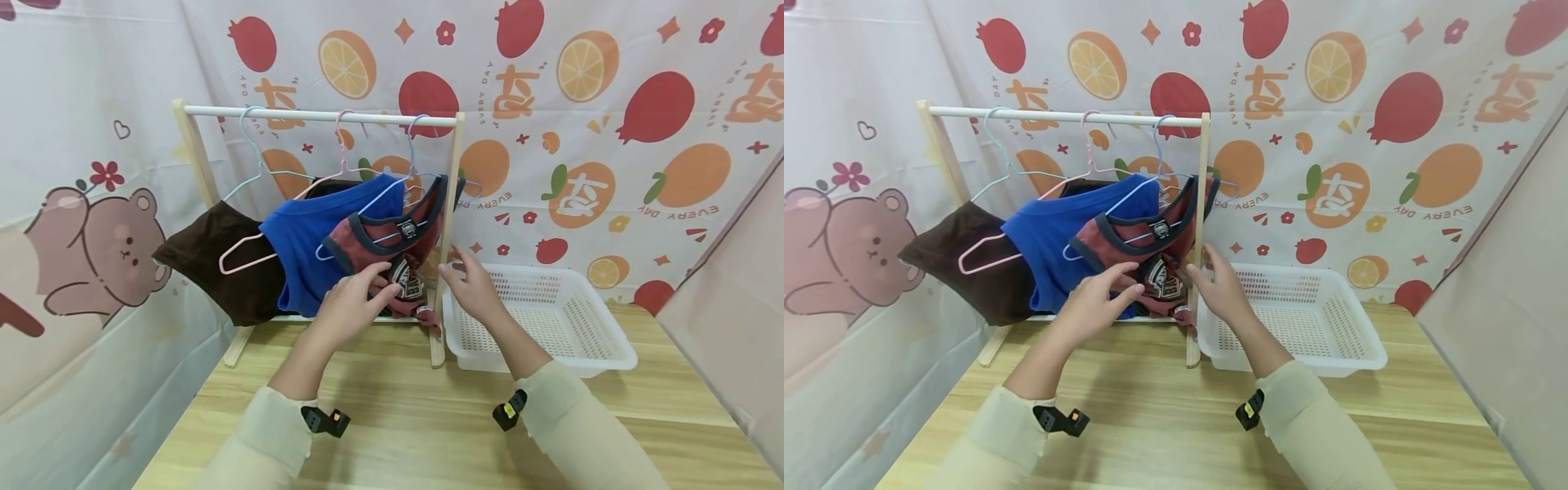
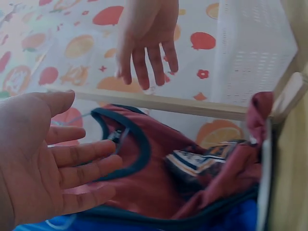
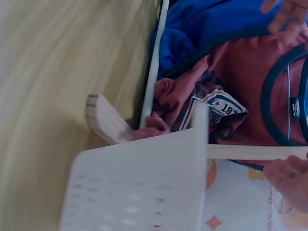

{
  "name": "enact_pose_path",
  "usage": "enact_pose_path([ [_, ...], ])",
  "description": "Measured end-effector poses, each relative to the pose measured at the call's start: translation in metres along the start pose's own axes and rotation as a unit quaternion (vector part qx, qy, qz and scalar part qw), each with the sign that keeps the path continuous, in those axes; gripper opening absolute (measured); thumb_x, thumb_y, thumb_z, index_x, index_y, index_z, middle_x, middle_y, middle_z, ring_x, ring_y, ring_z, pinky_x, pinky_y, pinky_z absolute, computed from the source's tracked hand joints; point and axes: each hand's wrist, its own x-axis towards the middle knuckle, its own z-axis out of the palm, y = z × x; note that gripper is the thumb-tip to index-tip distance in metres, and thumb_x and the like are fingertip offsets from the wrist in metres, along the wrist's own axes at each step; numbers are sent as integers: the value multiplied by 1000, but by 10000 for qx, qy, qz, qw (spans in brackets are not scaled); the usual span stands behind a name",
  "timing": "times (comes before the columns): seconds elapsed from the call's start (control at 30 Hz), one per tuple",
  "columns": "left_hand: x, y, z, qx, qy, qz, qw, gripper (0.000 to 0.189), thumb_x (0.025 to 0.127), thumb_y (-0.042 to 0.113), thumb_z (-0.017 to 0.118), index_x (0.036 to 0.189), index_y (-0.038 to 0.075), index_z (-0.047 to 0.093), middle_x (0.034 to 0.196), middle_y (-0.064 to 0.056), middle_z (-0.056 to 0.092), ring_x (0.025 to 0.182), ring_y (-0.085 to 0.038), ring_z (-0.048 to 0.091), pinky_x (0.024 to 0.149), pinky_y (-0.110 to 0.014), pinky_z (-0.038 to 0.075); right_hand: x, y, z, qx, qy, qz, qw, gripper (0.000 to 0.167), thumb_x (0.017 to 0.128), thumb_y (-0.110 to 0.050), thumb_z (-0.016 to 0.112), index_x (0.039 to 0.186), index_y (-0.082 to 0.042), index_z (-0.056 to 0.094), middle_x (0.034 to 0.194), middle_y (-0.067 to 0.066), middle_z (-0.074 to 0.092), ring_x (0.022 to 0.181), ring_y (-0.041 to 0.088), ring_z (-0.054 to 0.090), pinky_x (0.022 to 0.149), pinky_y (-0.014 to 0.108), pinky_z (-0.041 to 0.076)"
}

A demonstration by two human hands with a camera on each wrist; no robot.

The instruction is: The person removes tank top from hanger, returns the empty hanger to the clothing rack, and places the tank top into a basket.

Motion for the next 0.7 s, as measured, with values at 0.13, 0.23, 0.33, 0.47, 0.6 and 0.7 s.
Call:
enact_pose_path([
  [0.13,9,13,-14,100,196,339,9992,49,98,48,55,138,21,54,108,3,72,98,-15,69,89,-49,50,20,-8,2,94,260,-26,9996,68,101,-41,50,156,-10,24,152,18,38,132,36,48,105,50,44],
  [0.23,17,21,-25,244,485,562,9969,44,98,44,56,135,19,58,103,3,72,94,-14,69,83,-46,52,35,-9,3,185,454,-12,9988,64,104,-38,45,156,-9,22,153,20,37,132,37,47,106,48,43],
  [0.33,25,27,-34,386,780,674,9939,39,99,41,56,131,17,61,102,1,72,92,-15,69,82,-45,52,47,-9,4,157,537,-21,9984,60,106,-36,39,156,-9,22,153,19,38,134,35,46,107,47,42],
  [0.47,34,32,-43,511,1123,720,9897,34,100,37,55,126,16,64,102,-1,72,92,-18,67,92,-46,49,56,-7,6,46,597,-36,9982,56,107,-35,36,156,-10,24,151,17,41,134,32,47,107,46,42],
  [0.6,39,36,-48,604,1515,670,9843,33,100,36,55,124,17,66,103,-1,71,92,-20,64,82,-45,51,60,-1,8,-7,574,62,9983,51,107,-32,38,153,-12,30,142,18,50,126,32,53,102,48,45],
  [0.7,43,39,-51,665,1756,683,9798,33,99,35,56,124,16,66,107,-3,69,93,-21,63,76,-44,51,61,2,10,-59,526,156,9985,48,107,-31,40,150,-11,36,134,18,56,119,31,56,98,48,47],
])
